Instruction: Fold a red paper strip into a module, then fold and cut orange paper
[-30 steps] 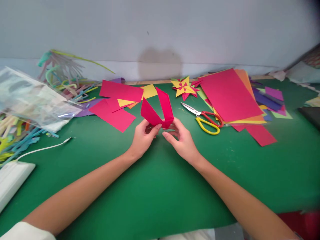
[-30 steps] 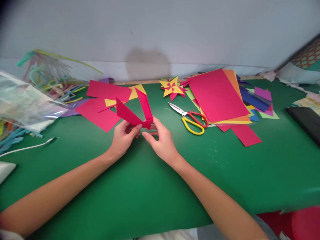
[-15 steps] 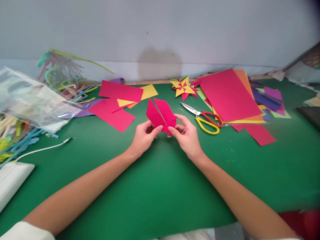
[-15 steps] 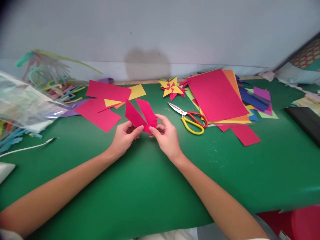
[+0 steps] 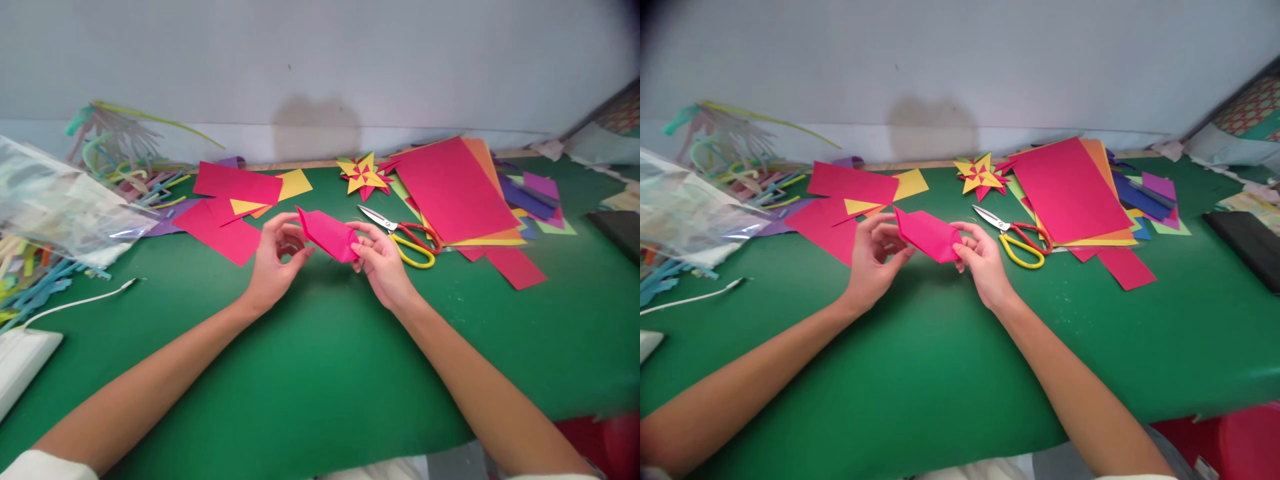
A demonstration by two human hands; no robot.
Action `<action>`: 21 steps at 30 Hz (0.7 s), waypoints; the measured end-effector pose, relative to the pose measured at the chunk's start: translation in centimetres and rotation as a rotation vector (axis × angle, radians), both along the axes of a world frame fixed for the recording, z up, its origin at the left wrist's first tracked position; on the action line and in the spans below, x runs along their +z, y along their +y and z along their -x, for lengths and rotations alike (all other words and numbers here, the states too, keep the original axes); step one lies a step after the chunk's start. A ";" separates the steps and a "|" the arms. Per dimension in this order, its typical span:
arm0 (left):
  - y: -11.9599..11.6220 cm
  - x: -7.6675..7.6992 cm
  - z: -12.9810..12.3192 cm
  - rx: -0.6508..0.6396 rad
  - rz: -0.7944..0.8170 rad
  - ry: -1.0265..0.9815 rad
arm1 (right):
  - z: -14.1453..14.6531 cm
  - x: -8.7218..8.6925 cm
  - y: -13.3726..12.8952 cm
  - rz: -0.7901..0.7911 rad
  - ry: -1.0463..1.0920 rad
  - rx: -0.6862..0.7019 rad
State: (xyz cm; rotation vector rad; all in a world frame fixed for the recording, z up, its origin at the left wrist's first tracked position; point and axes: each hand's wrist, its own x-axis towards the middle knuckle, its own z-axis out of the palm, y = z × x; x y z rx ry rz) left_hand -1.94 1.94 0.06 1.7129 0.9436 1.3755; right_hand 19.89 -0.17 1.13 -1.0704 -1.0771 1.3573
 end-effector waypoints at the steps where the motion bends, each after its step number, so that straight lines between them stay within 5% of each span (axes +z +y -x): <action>1: 0.5 0.3 0.5 0.049 -0.124 0.079 | -0.1 0.1 0.0 0.009 0.001 0.005; 4: 2.0 1.7 2.0 0.078 -0.499 0.407 | -0.3 0.1 0.0 0.019 -0.006 0.044; 6: 2.4 2.5 2.6 -0.067 -0.639 0.578 | -0.4 0.2 0.0 0.017 0.004 0.074; 9: 2.1 3.3 2.7 -0.295 -0.527 0.607 | -0.3 0.1 -0.1 0.009 0.028 0.107; 13: 1.6 4.0 2.3 -0.364 -0.311 0.535 | -0.1 -0.2 0.0 0.028 0.033 0.108; 18: 1.9 4.6 2.6 -0.396 -0.351 0.580 | 0.0 -0.7 0.2 0.012 0.005 0.083; 21: 2.1 4.4 3.0 -0.373 -0.555 0.721 | 0.0 -0.9 0.2 0.013 -0.008 0.085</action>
